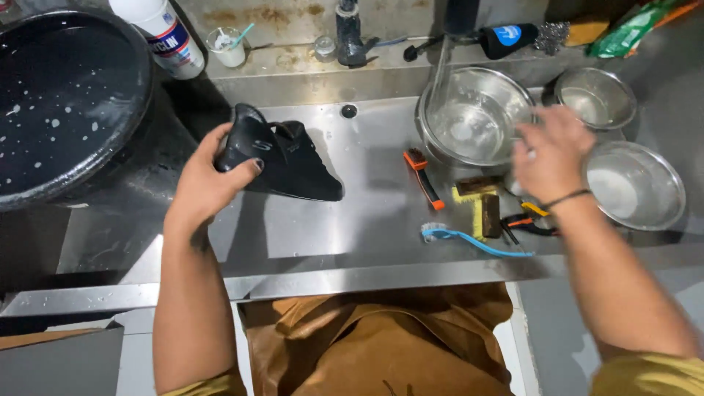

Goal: Cleaning a black shoe in a sink by scrubbing the sole and upper with various brushes and a sponge.

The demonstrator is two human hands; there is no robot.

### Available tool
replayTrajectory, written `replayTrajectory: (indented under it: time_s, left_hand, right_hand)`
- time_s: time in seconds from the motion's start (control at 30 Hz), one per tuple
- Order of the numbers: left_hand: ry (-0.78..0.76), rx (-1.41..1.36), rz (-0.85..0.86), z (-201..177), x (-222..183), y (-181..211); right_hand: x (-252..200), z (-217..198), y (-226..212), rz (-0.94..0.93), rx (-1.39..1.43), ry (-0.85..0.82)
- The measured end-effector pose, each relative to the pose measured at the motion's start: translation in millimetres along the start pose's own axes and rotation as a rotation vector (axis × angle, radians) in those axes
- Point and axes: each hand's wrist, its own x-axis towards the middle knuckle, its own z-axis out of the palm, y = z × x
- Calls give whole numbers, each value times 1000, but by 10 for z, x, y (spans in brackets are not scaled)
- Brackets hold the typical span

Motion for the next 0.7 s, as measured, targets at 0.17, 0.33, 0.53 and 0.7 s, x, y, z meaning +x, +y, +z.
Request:
replayTrajectory:
  time_s: [0.17,0.33,0.53,0.7]
  left_hand:
    - [222,-315,431,305,169,-458]
    - [221,-219,443,666,248,-754]
    - [131,-134,373,918,327,-1080]
    - [100,-130,150,822,322,-1145]
  right_hand:
    - [54,185,-132,48,-81,170]
    - [862,90,-538,-68,348,213]
    - [2339,199,-644,256,557,120]
    - [2782,295,-666,389,544,-121]
